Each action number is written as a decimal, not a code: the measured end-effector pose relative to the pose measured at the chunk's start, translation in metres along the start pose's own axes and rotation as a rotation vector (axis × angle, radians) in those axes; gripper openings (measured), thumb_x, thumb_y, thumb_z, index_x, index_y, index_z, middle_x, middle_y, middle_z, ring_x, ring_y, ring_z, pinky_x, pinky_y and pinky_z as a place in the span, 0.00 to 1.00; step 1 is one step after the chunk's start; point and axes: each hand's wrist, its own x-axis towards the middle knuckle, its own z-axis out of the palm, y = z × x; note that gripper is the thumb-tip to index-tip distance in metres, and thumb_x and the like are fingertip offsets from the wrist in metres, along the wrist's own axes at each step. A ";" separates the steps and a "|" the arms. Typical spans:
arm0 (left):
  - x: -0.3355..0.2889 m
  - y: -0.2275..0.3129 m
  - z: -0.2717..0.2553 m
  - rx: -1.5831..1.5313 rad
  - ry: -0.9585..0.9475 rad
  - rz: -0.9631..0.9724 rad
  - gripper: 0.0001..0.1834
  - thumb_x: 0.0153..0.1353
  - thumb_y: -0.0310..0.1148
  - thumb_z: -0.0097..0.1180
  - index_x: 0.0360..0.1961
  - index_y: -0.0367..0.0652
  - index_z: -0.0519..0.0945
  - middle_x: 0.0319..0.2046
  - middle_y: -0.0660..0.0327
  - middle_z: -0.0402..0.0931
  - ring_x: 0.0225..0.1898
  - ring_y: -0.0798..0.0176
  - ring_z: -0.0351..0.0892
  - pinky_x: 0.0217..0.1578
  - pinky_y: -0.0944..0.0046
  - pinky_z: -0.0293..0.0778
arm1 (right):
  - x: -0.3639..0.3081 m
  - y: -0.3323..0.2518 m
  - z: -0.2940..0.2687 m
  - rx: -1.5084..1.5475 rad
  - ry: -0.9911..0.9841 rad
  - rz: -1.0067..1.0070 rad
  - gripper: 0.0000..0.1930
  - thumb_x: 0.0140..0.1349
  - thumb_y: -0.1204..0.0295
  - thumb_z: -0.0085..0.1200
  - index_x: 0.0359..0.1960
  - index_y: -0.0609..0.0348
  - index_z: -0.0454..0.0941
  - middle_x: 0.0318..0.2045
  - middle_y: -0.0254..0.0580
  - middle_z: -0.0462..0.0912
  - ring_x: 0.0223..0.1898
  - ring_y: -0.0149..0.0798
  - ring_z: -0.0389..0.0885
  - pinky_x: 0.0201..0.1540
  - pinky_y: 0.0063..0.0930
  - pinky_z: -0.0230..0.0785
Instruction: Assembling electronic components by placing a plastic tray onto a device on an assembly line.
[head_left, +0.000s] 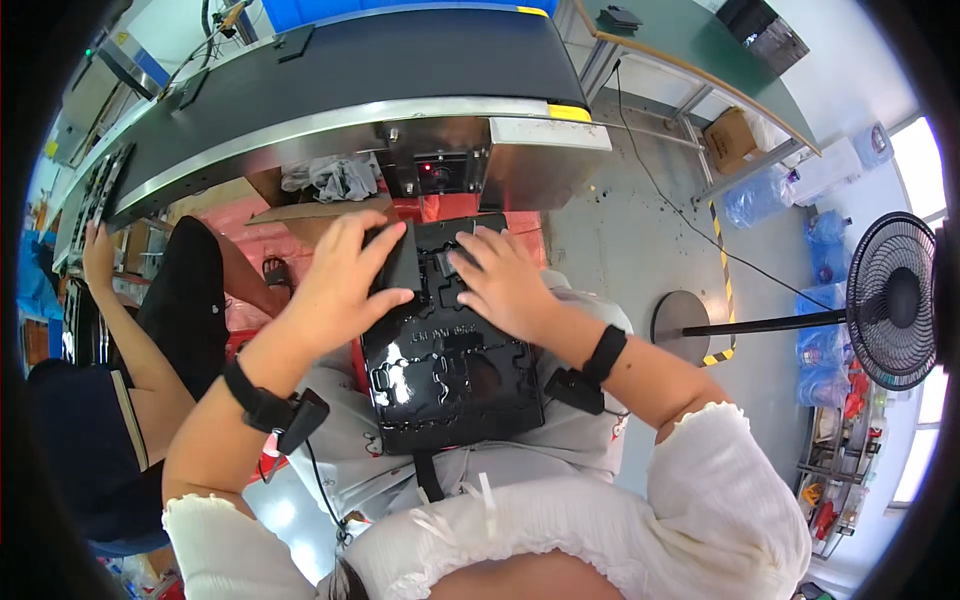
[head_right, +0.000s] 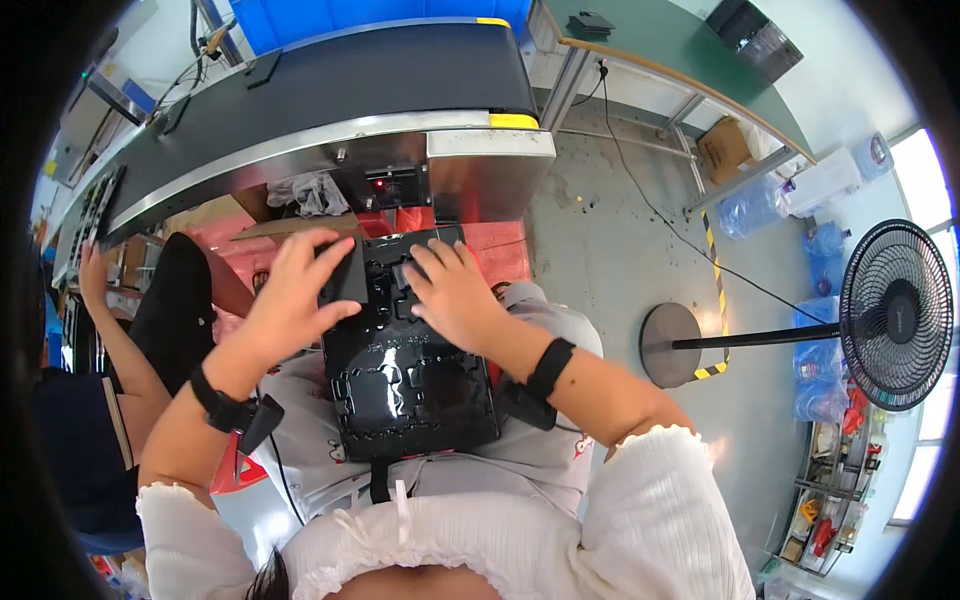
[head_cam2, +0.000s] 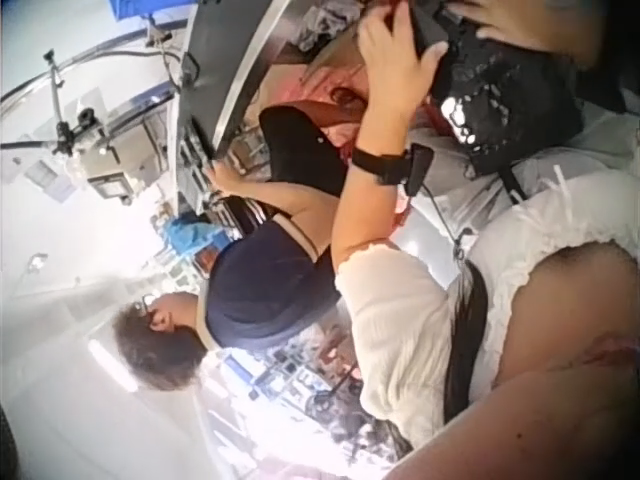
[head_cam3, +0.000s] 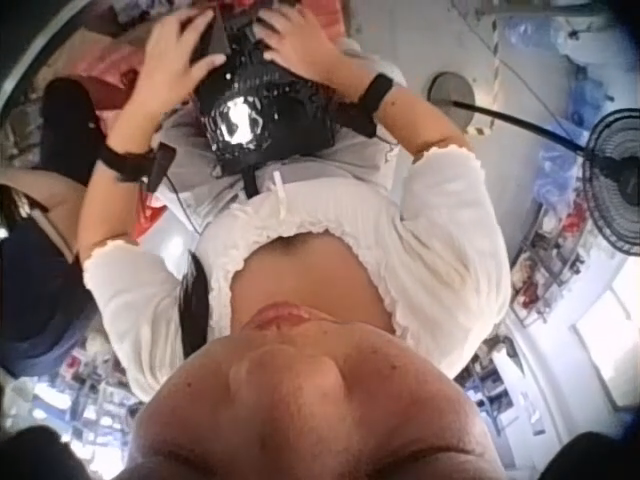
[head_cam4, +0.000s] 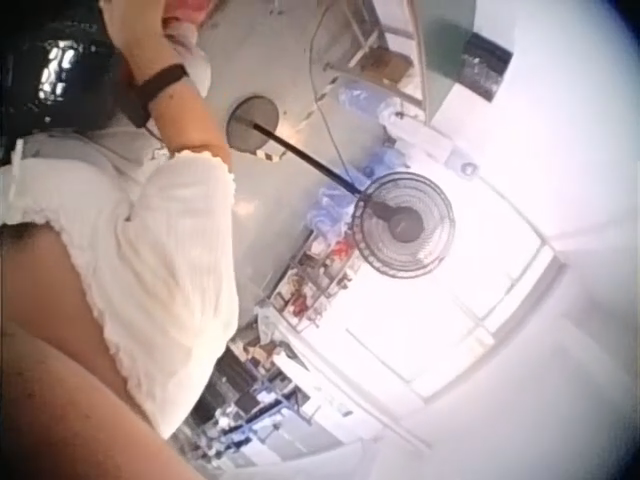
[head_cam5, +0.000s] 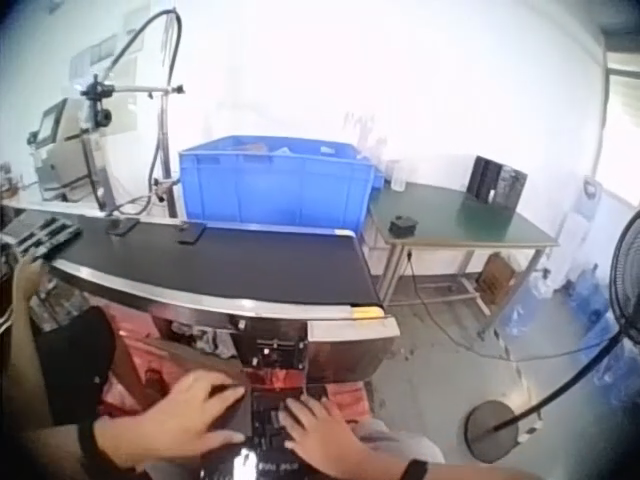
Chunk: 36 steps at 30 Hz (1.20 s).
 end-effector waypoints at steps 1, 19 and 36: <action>-0.010 -0.005 0.013 -0.007 -0.001 -0.030 0.37 0.42 0.34 0.68 0.55 0.39 0.68 0.53 0.48 0.63 0.55 0.44 0.63 0.55 0.52 0.61 | -0.007 -0.009 0.006 -0.003 0.002 -0.008 0.27 0.55 0.62 0.56 0.56 0.61 0.68 0.58 0.52 0.65 0.60 0.55 0.62 0.58 0.52 0.55; -0.020 0.019 0.083 0.065 0.089 -0.189 0.28 0.58 0.40 0.54 0.56 0.35 0.67 0.60 0.47 0.59 0.63 0.45 0.56 0.60 0.42 0.52 | 0.122 -0.010 -0.129 0.091 -0.460 0.117 0.21 0.61 0.61 0.50 0.46 0.68 0.73 0.34 0.62 0.79 0.39 0.52 0.80 0.41 0.39 0.72; 0.023 0.010 0.029 -0.085 0.003 0.121 0.20 0.50 0.24 0.51 0.47 0.40 0.77 0.53 0.49 0.70 0.58 0.48 0.66 0.60 0.49 0.59 | 0.275 0.155 -0.176 -0.123 -0.477 0.511 0.23 0.46 0.67 0.64 0.45 0.61 0.78 0.41 0.50 0.82 0.43 0.48 0.80 0.46 0.41 0.72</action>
